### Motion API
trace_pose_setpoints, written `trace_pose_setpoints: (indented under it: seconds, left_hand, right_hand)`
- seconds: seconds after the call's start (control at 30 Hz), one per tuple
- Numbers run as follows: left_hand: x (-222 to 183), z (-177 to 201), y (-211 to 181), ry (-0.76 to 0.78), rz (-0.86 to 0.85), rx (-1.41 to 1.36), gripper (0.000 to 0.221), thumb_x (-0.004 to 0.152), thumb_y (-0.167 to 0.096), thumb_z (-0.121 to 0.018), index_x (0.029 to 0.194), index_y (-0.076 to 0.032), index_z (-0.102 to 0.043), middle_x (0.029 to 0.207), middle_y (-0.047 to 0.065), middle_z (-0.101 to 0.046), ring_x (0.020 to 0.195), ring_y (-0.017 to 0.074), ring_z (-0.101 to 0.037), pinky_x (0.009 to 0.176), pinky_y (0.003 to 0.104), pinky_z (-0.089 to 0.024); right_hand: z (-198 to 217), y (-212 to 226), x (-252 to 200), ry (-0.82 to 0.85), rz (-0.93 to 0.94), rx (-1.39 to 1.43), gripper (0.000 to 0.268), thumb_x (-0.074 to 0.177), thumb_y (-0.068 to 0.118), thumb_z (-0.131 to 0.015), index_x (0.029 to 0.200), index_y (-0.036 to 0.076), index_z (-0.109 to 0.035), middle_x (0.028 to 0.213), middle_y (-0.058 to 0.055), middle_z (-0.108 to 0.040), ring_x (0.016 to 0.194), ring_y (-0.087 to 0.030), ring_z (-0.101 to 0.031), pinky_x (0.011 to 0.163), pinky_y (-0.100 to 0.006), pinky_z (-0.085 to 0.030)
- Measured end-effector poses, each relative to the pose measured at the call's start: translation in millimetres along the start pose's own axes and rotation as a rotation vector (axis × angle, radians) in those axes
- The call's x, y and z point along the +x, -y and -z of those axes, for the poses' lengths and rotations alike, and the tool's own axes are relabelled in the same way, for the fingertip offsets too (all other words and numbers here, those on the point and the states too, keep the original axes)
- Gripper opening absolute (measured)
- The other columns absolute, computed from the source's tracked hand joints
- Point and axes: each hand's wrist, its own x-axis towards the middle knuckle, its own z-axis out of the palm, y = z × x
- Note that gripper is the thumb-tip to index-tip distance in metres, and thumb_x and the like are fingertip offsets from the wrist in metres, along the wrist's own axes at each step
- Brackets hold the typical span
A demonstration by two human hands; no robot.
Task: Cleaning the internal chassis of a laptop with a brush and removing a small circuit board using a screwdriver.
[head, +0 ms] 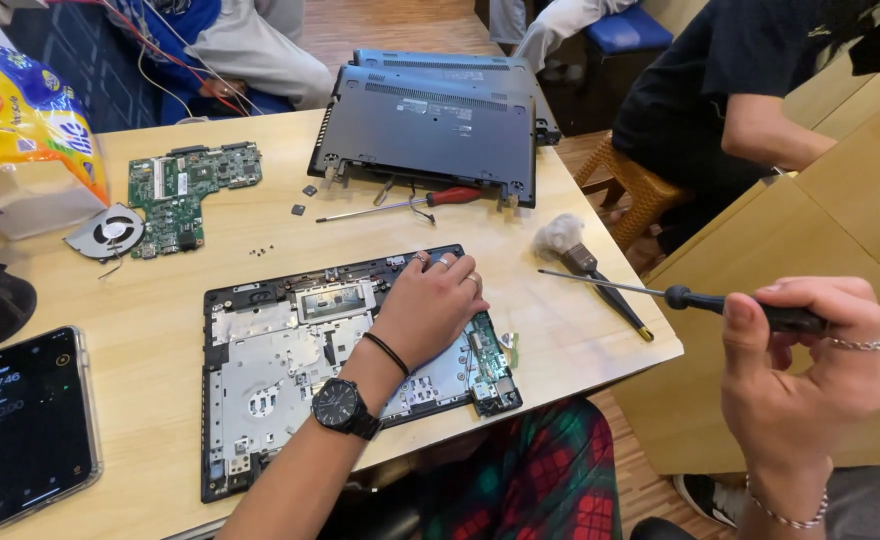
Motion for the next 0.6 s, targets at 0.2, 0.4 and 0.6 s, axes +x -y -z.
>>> trace_pose_setpoints:
  seconds: [0.2, 0.4, 0.6]
  left_hand:
    - [-1.5, 4.1, 0.4, 0.004, -0.007, -0.101, 0.003, 0.097, -0.017, -0.061, 0.094, -0.017, -0.063, 0.102, 0.002, -0.059, 0.090, 0.0252, -0.060, 0.087, 0.048, -0.050]
    - [-0.8, 2.2, -0.9, -0.071, -0.030, -0.031, 0.008, 0.098, -0.018, -0.061, 0.091, -0.015, -0.065, 0.099, 0.003, -0.060, 0.087, 0.0259, -0.061, 0.084, 0.048, -0.049]
    - [-0.8, 0.4, -2.0, 0.004, -0.010, 0.004, 0.020, 0.102, -0.031, -0.060, 0.097, -0.012, -0.066, 0.103, 0.004, -0.061, 0.094, 0.0267, -0.062, 0.088, 0.050, -0.051]
  right_hand:
    - [0.2, -6.1, -2.8, -0.005, -0.005, 0.008, 0.025, 0.117, 0.003, -0.070, 0.118, -0.013, -0.051, 0.109, -0.031, -0.057, 0.080, -0.026, -0.052, 0.064, -0.030, -0.039]
    - [0.2, -5.1, -1.7, 0.003, 0.013, 0.001, 0.025, 0.116, 0.002, -0.070, 0.116, -0.013, -0.051, 0.106, -0.030, -0.056, 0.076, -0.025, -0.051, 0.063, -0.030, -0.039]
    - [-1.9, -5.3, -1.7, 0.004, 0.024, 0.005, 0.025, 0.115, 0.002, -0.071, 0.114, -0.013, -0.051, 0.104, -0.030, -0.057, 0.074, -0.024, -0.050, 0.063, -0.030, -0.038]
